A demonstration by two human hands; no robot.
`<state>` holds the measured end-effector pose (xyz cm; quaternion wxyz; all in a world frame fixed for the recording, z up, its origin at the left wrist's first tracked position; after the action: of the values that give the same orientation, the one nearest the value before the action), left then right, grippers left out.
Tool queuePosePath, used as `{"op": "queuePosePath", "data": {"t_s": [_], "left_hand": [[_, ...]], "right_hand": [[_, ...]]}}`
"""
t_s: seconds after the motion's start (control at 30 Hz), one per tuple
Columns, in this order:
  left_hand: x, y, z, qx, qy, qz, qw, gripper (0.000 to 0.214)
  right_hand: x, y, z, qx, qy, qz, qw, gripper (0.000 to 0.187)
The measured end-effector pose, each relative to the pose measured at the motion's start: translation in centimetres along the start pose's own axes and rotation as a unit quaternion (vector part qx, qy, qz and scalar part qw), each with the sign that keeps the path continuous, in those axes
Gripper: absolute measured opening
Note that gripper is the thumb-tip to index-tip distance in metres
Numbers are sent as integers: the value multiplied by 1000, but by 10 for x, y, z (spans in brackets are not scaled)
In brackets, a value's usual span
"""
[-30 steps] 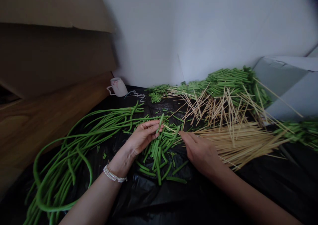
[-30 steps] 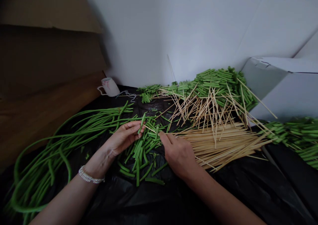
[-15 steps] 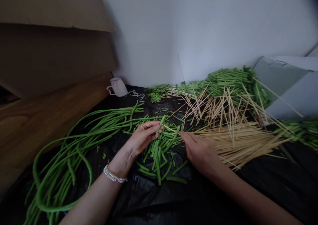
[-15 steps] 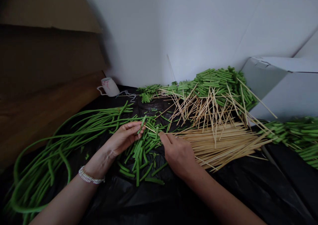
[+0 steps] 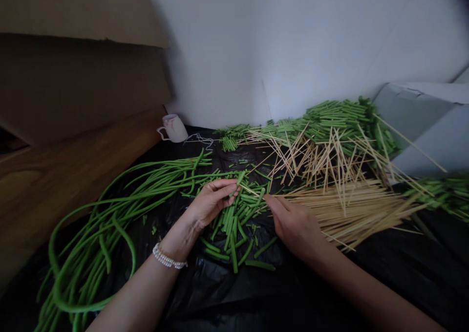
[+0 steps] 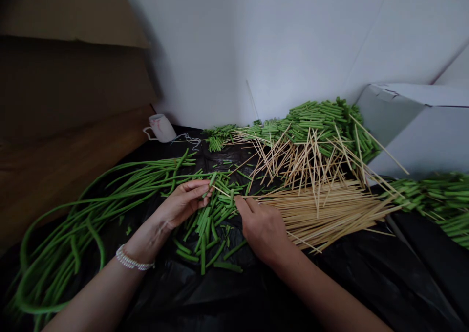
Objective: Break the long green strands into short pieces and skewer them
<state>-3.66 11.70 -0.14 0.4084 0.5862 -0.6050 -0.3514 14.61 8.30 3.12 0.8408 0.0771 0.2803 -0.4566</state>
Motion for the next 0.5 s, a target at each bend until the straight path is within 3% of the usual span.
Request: {"op": "queuePosePath", "data": {"t_s": [0.5], "left_hand": [[-1, 1, -1, -1, -6, 2, 1000, 20]], "right_hand": [[1, 1, -1, -38, -2, -7, 999, 32]]}}
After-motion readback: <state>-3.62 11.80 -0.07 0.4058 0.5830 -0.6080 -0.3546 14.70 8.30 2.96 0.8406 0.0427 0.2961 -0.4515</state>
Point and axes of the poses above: each hand's wrist, its own x-axis away from the middle knuckle, its own z-axis out of the back of the hand, y = z × x, the point moved 7 cm from there along -x, towards the middle knuckle, and after that the axes turned 9 degrees about -z, right-handed, at the moved point
